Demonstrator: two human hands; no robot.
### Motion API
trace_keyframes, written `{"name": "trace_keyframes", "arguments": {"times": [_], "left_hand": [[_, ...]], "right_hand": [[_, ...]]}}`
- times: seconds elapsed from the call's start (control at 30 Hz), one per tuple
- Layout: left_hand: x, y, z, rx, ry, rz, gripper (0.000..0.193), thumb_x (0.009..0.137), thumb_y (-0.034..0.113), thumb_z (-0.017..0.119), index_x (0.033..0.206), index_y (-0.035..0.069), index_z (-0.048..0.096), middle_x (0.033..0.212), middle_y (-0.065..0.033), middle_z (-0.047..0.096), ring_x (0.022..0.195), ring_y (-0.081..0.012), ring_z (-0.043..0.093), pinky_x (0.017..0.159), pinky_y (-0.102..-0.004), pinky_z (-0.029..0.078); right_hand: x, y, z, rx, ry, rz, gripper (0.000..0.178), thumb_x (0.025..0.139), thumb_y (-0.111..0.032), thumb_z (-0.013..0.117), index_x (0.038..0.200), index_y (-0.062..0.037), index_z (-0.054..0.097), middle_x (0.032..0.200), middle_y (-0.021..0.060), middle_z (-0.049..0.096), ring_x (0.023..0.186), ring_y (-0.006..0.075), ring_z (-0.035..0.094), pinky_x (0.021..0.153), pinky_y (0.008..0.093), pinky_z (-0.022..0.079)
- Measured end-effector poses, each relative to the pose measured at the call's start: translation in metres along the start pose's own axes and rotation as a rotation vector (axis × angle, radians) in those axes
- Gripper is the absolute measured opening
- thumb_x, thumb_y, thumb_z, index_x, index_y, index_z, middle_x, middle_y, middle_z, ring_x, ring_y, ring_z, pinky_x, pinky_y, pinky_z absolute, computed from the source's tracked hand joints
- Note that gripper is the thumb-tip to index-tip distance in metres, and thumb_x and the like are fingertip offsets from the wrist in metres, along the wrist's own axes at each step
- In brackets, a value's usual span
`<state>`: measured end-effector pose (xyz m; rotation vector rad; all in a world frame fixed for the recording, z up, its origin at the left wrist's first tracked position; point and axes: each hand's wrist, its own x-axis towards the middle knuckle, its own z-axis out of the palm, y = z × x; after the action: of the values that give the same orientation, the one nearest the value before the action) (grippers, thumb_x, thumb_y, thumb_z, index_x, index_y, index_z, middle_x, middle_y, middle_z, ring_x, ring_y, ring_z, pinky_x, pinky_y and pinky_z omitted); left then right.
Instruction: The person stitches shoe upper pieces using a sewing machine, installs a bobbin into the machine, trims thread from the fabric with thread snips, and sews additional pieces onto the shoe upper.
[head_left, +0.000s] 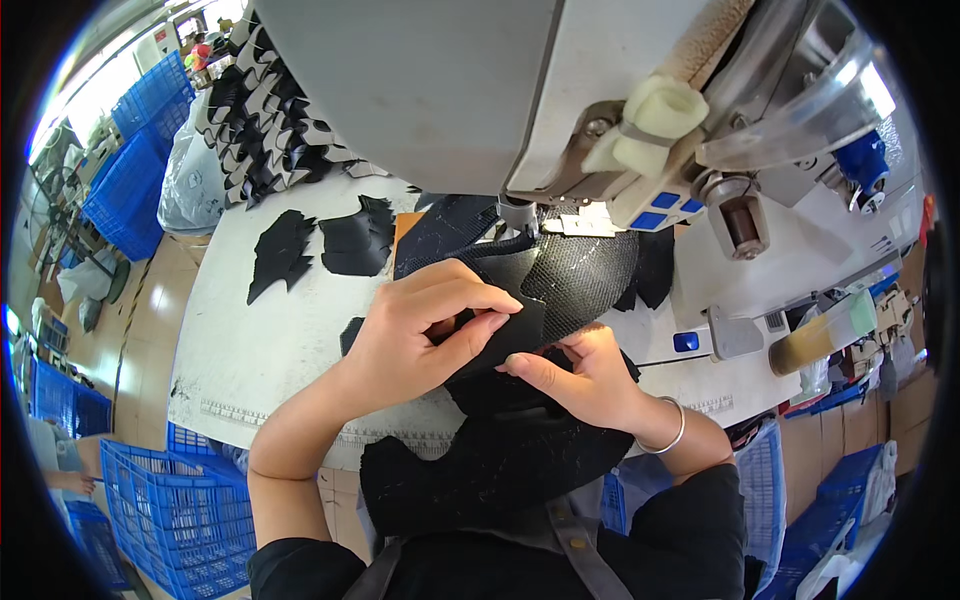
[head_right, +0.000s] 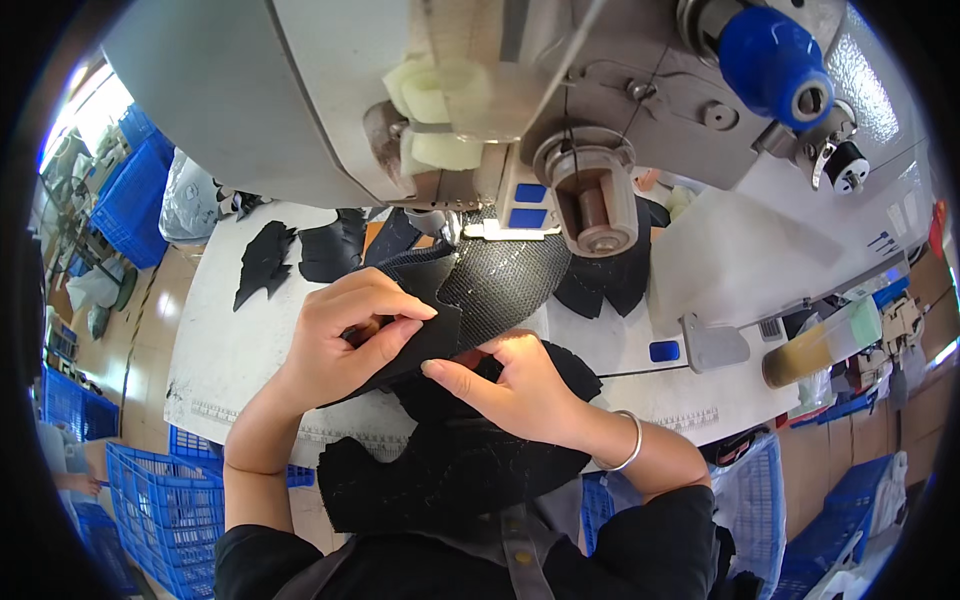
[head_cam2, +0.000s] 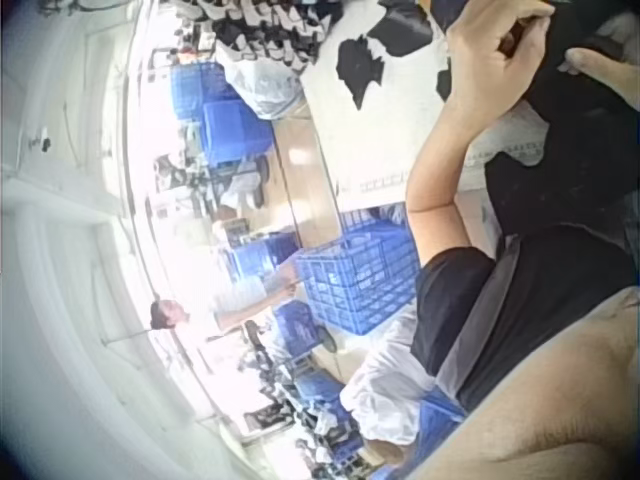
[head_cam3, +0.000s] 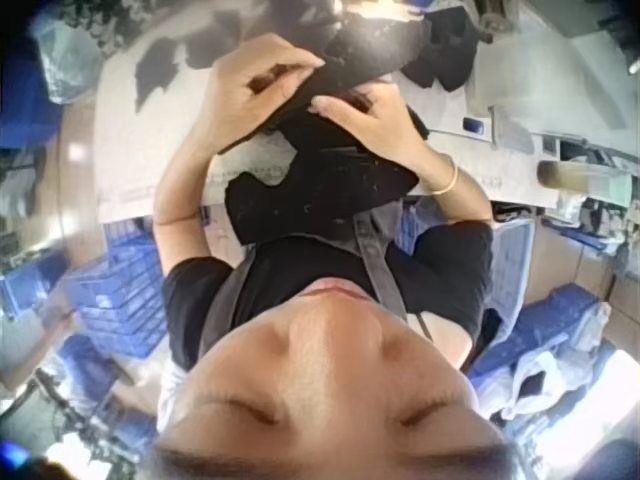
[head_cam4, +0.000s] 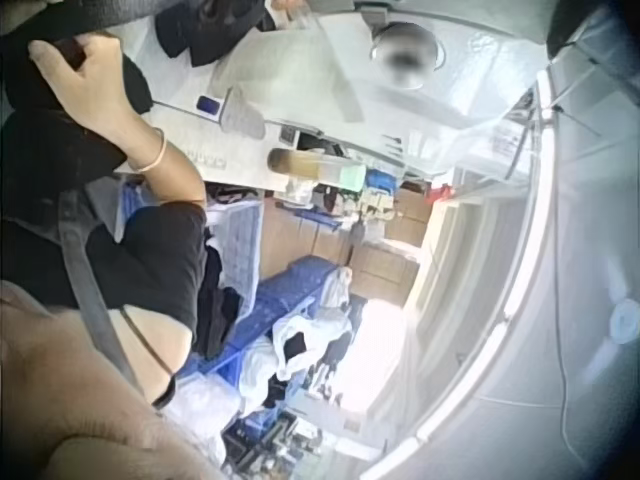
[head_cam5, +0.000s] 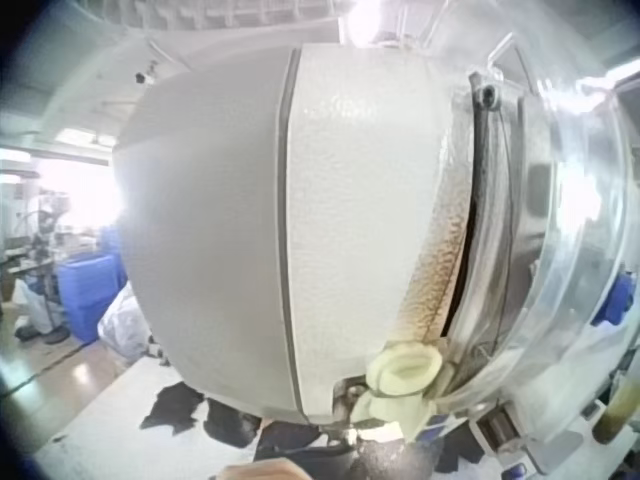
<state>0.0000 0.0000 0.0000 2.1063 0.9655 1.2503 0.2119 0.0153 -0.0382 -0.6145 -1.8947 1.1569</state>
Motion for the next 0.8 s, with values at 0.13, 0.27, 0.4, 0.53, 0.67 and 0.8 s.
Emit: {"name": "trace_keyframes", "arguments": {"times": [0.13, 0.27, 0.4, 0.53, 0.67, 0.8], "left_hand": [[-0.002, 0.000, 0.005, 0.033, 0.049, 0.051, 0.017, 0.081, -0.005, 0.065, 0.096, 0.003, 0.071, 0.083, -0.0030, 0.062, 0.060, -0.0047, 0.050, 0.050, -0.0198, 0.037], [-0.001, 0.000, 0.007, 0.088, 0.075, 0.092, 0.018, 0.081, -0.005, 0.066, 0.096, 0.003, 0.071, 0.083, -0.0030, 0.062, 0.060, -0.0051, 0.051, 0.051, -0.0200, 0.038], [-0.001, -0.002, 0.010, 0.128, 0.085, 0.122, 0.018, 0.081, -0.005, 0.066, 0.096, 0.003, 0.071, 0.082, -0.0035, 0.062, 0.061, -0.0062, 0.052, 0.051, -0.0207, 0.040], [-0.004, -0.003, 0.018, 0.359, 0.195, 0.226, 0.024, 0.076, 0.009, 0.075, 0.099, 0.004, 0.068, 0.084, -0.0050, 0.059, 0.065, -0.0168, 0.058, 0.053, -0.0264, 0.047], [0.014, 0.000, 0.007, 0.586, 0.303, 0.248, 0.047, 0.069, 0.033, 0.082, 0.101, 0.003, 0.066, 0.089, -0.0078, 0.058, 0.075, -0.0245, 0.057, 0.063, -0.0349, 0.047], [0.028, 0.001, -0.005, 0.275, -0.028, -0.191, 0.037, 0.076, 0.027, 0.080, 0.093, -0.001, 0.064, 0.073, -0.0047, 0.058, 0.067, -0.0113, 0.054, 0.062, -0.0272, 0.045]], "right_hand": [[-0.001, -0.003, 0.000, -0.013, -0.058, 0.042, 0.020, 0.089, -0.019, 0.069, 0.097, -0.0008, 0.067, 0.077, 0.0040, 0.067, 0.065, 0.0096, 0.061, 0.061, 0.0246, 0.047], [-0.001, 0.002, 0.003, 0.079, -0.020, 0.003, 0.018, 0.090, -0.017, 0.068, 0.098, -0.0008, 0.067, 0.079, 0.0046, 0.068, 0.067, 0.0096, 0.062, 0.062, 0.0247, 0.048], [0.000, -0.001, 0.004, 0.106, 0.012, -0.029, 0.021, 0.092, -0.021, 0.065, 0.092, -0.0004, 0.069, 0.078, 0.0057, 0.069, 0.067, 0.0097, 0.062, 0.061, 0.0246, 0.048], [0.000, -0.019, -0.002, 0.113, 0.004, 0.265, 0.038, 0.096, -0.029, 0.057, 0.076, 0.0008, 0.070, 0.067, 0.0058, 0.068, 0.061, 0.0092, 0.062, 0.057, 0.0238, 0.048], [-0.006, -0.019, -0.007, 0.090, 0.024, 0.308, 0.045, 0.097, -0.031, 0.055, 0.069, 0.0020, 0.069, 0.062, 0.0053, 0.066, 0.057, 0.0078, 0.061, 0.053, 0.0221, 0.046], [-0.006, -0.020, -0.017, 0.074, 0.002, 0.330, 0.045, 0.097, -0.031, 0.056, 0.068, 0.0013, 0.069, 0.059, 0.0048, 0.065, 0.055, 0.0076, 0.059, 0.052, 0.0217, 0.045]]}}
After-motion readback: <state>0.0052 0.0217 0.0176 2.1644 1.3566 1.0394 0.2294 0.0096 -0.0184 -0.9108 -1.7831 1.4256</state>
